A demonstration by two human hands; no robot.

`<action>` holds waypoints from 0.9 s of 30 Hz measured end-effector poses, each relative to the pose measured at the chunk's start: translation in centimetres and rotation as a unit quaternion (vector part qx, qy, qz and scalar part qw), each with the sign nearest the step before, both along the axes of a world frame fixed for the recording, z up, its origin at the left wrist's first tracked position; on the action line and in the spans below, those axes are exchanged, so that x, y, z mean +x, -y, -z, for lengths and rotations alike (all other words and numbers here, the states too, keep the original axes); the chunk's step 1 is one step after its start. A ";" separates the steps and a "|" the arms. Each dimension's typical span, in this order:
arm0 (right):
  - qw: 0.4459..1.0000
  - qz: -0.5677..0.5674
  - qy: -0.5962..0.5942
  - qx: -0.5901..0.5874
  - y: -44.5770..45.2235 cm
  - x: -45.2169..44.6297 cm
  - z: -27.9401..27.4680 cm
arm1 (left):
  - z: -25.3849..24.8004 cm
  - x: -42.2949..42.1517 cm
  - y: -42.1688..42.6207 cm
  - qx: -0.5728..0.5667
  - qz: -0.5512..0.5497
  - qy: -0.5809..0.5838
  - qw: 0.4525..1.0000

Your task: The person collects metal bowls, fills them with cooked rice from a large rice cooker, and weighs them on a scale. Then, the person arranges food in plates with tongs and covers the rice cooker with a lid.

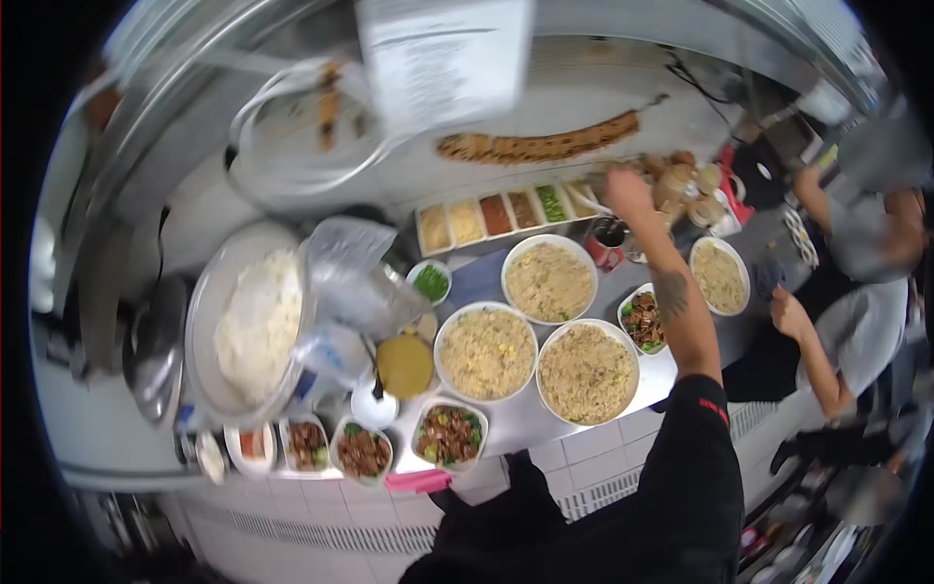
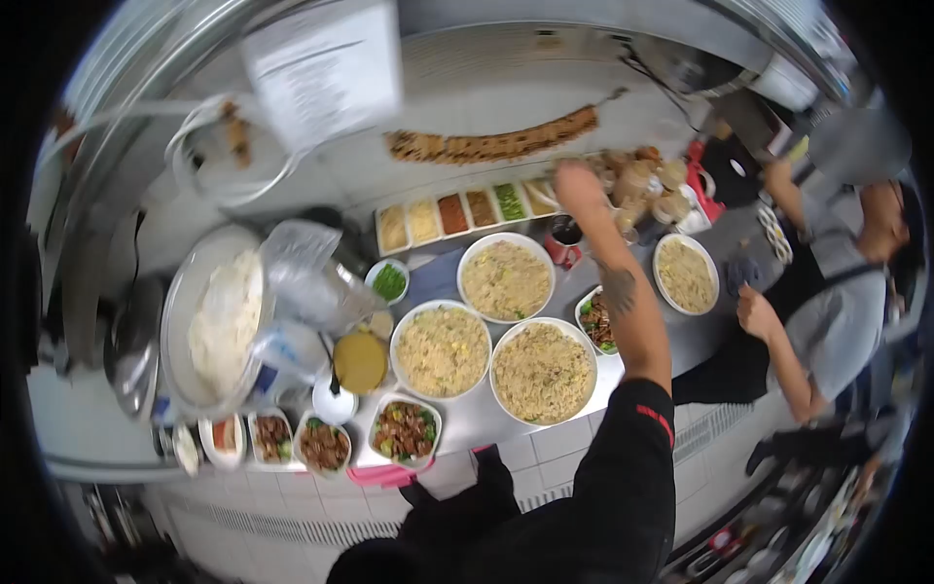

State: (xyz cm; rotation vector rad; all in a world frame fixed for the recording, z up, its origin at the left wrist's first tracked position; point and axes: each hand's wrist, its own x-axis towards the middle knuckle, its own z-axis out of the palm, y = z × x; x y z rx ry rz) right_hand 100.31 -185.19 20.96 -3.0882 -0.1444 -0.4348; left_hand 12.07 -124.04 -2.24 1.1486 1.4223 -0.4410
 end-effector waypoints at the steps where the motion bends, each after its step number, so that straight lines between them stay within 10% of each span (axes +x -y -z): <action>1: 0.997 -0.005 0.067 0.033 -0.2 -1.4 0.3 | 0.7 -1.5 0.5 -0.037 -0.037 0.046 0.998; 3: 0.982 -0.028 0.158 0.103 -1.3 -4.1 2.1 | 0.8 -3.6 1.6 -0.347 -0.264 0.261 0.862; 6: 0.997 -0.049 -0.009 0.065 -0.8 -2.4 10.7 | 5.8 -7.7 1.8 -0.216 -0.045 0.168 0.961; 7: 0.996 -0.056 -0.040 0.058 -1.4 -2.9 10.8 | 4.9 -6.9 2.2 0.062 0.312 0.100 0.943; 9: 0.996 -0.062 -0.002 0.063 0.9 -0.2 14.4 | -4.3 -0.1 4.9 -0.052 -0.085 0.050 0.994; 11: 0.845 0.043 -0.154 0.510 2.6 -0.6 13.5 | -8.4 3.2 6.3 0.083 -0.094 -0.017 0.992; 12: 0.847 0.043 -0.155 0.507 2.3 -2.6 11.7 | -7.8 1.9 5.9 0.080 -0.095 -0.018 0.992; 14: 0.589 -0.051 -0.127 0.796 -0.2 -9.8 6.6 | -5.4 -1.3 5.3 0.078 -0.108 -0.020 0.991; 17: 0.551 -0.094 -0.040 0.828 -9.7 -23.4 0.6 | -3.6 -4.7 4.7 0.018 -0.100 -0.057 0.993; 27: 0.590 0.005 -0.376 0.715 -31.1 -42.0 0.7 | 1.5 -12.6 -9.1 -0.006 -0.144 0.031 0.989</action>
